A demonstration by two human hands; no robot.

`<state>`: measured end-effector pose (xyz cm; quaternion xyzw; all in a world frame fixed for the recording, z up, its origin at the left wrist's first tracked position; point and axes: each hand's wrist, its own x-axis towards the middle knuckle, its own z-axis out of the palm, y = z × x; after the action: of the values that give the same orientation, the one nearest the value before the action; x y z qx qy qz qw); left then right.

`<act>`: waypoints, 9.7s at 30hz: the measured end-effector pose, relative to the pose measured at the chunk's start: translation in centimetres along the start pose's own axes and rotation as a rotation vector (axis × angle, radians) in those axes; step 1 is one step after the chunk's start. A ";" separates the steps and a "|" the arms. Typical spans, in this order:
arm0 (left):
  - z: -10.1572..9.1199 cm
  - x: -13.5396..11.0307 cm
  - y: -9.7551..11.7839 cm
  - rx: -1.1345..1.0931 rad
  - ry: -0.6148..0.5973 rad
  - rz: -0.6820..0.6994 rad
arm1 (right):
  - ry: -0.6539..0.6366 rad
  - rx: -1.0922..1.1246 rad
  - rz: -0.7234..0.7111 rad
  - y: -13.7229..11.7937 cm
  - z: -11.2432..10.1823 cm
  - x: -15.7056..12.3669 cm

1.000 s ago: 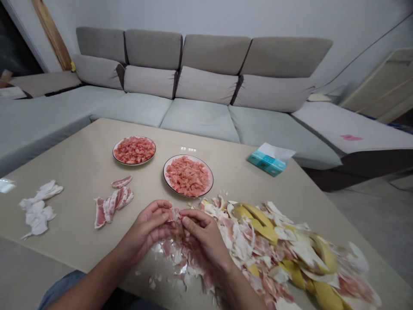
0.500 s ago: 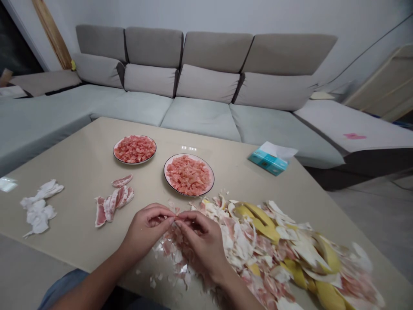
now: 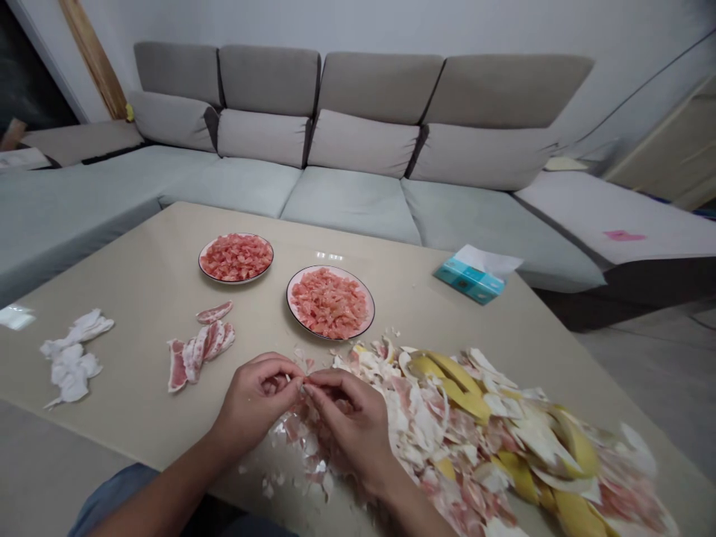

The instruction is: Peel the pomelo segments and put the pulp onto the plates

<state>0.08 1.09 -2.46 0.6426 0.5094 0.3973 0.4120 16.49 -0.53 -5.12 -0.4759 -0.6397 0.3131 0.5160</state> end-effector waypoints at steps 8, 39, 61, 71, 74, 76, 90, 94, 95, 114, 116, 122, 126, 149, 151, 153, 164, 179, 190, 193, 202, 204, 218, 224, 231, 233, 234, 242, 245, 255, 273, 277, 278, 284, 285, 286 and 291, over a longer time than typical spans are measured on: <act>0.1 0.2 0.0 -0.166 0.057 -0.144 | 0.093 0.176 0.193 -0.7 0.4 0.0; 2.2 1.4 -2.8 -0.613 -0.025 -0.226 | 0.164 -0.365 0.115 2.3 -6.8 15.0; 0.2 0.6 -0.8 -1.135 -0.329 -0.343 | -0.169 -0.023 0.044 -1.4 -0.7 1.9; 1.3 0.5 -1.2 -0.504 -0.067 -0.070 | -0.026 -0.050 0.008 -0.8 -0.8 0.8; 0.9 0.4 -1.1 -0.383 -0.038 -0.047 | 0.014 -0.189 -0.208 -0.6 -0.9 0.7; 0.6 0.3 -0.9 -0.305 -0.032 -0.037 | -0.002 -0.269 -0.309 -0.5 -1.1 0.6; 0.9 0.1 -1.3 -0.457 -0.127 -0.098 | -0.091 -0.479 -0.489 0.2 -1.2 0.0; 0.6 0.2 -1.2 -0.420 -0.135 -0.055 | -0.070 -0.478 -0.504 0.5 -1.0 -0.3; 0.6 0.2 -1.2 -0.413 -0.136 -0.054 | -0.055 -0.494 -0.519 0.5 -1.0 -0.3; 0.3 0.3 -1.4 -0.978 -0.093 -0.438 | 0.030 -0.459 -0.518 0.6 -0.8 0.1; 0.3 0.4 -1.3 -1.019 -0.084 -0.461 | 0.042 -0.375 -0.428 1.1 -0.8 0.1; 0.4 0.2 -0.9 -1.014 -0.071 -0.433 | 0.038 -0.239 -0.294 0.8 -0.7 -0.1; 0.5 0.3 -1.0 -0.895 -0.111 -0.334 | -0.011 -0.152 -0.153 -0.5 -0.5 0.1; 0.9 0.2 -1.3 -0.800 -0.182 -0.324 | -0.016 -0.159 -0.154 -0.7 -0.5 0.2; 0.8 0.3 -1.2 -0.792 -0.176 -0.334 | -0.015 -0.155 -0.152 -0.9 -0.6 0.2; 0.7 0.3 -0.9 -0.772 -0.166 -0.352 | -0.008 -0.156 -0.153 -1.0 -0.6 0.2; 1.0 0.2 -1.3 -0.628 -0.114 -0.283 | -0.019 -0.143 -0.063 -1.2 -0.7 0.3; 1.3 -0.3 -1.2 -0.405 -0.048 -0.160 | -0.005 -0.032 0.100 -1.0 -0.5 0.5; 1.3 -0.1 -1.8 -0.517 -0.109 -0.291 | -0.031 -0.025 0.087 -1.2 -0.5 0.4; 1.2 -0.1 -1.8 -0.548 -0.155 -0.301 | 0.011 -0.055 0.058 -1.4 -0.4 0.3; 1.1 0.1 -1.7 -0.642 -0.248 -0.322 | 0.055 -0.067 0.110 -1.1 -0.4 -0.1; 1.0 0.1 -1.8 -0.635 -0.246 -0.312 | 0.044 -0.036 0.163 -1.0 -0.4 0.0; 0.8 0.0 -1.2 -0.766 -0.237 -0.376 | -0.021 0.273 0.379 -0.9 -0.7 0.5; 0.9 0.3 -1.3 -0.721 -0.187 -0.243 | -0.174 0.587 0.527 -0.8 -0.3 0.4; 0.9 0.3 -1.2 -0.643 -0.138 -0.197 | -0.228 0.797 0.605 0.0 -0.3 0.4; 0.9 0.3 -1.2 -0.636 -0.108 -0.222 | -0.233 0.780 0.614 0.1 -0.4 0.4; 0.9 0.3 -1.2 -0.644 -0.107 -0.246 | -0.237 0.772 0.612 0.1 -0.5 0.4; 0.9 0.1 -1.1 -0.927 -0.203 -0.443 | -0.191 0.629 0.575 0.1 -0.8 0.5; 0.7 0.1 -1.1 -0.970 -0.230 -0.483 | -0.180 0.542 0.547 -0.5 -1.0 0.7; 0.5 0.0 -1.3 -0.923 -0.300 -0.452 | -0.230 0.464 0.449 -1.6 -1.1 0.8; 0.4 0.0 -1.1 -0.952 -0.389 -0.511 | -0.151 0.270 0.369 -1.4 -0.9 0.5; 0.4 0.1 -1.0 -0.983 -0.385 -0.505 | -0.149 0.260 0.361 -1.4 -0.9 0.6; 0.4 0.1 -1.0 -0.987 -0.395 -0.509 | -0.157 0.262 0.361 -1.4 -0.9 0.6; 0.0 0.4 -1.2 -1.008 -0.498 -0.552 | -0.182 0.296 0.353 -1.4 -1.1 0.5; 0.0 0.4 -1.1 -1.008 -0.500 -0.557 | -0.184 0.311 0.363 -1.4 -1.1 0.5; 0.0 0.5 -1.1 -1.009 -0.501 -0.559 | -0.186 0.329 0.379 -1.4 -1.1 0.4; -0.1 0.6 -1.5 -1.004 -0.501 -0.559 | -0.188 0.419 0.450 -1.4 -1.1 0.4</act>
<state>-0.38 1.86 -3.82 0.2866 0.2975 0.3026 0.8589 17.12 -0.77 -3.42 -0.4578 -0.4848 0.5869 0.4594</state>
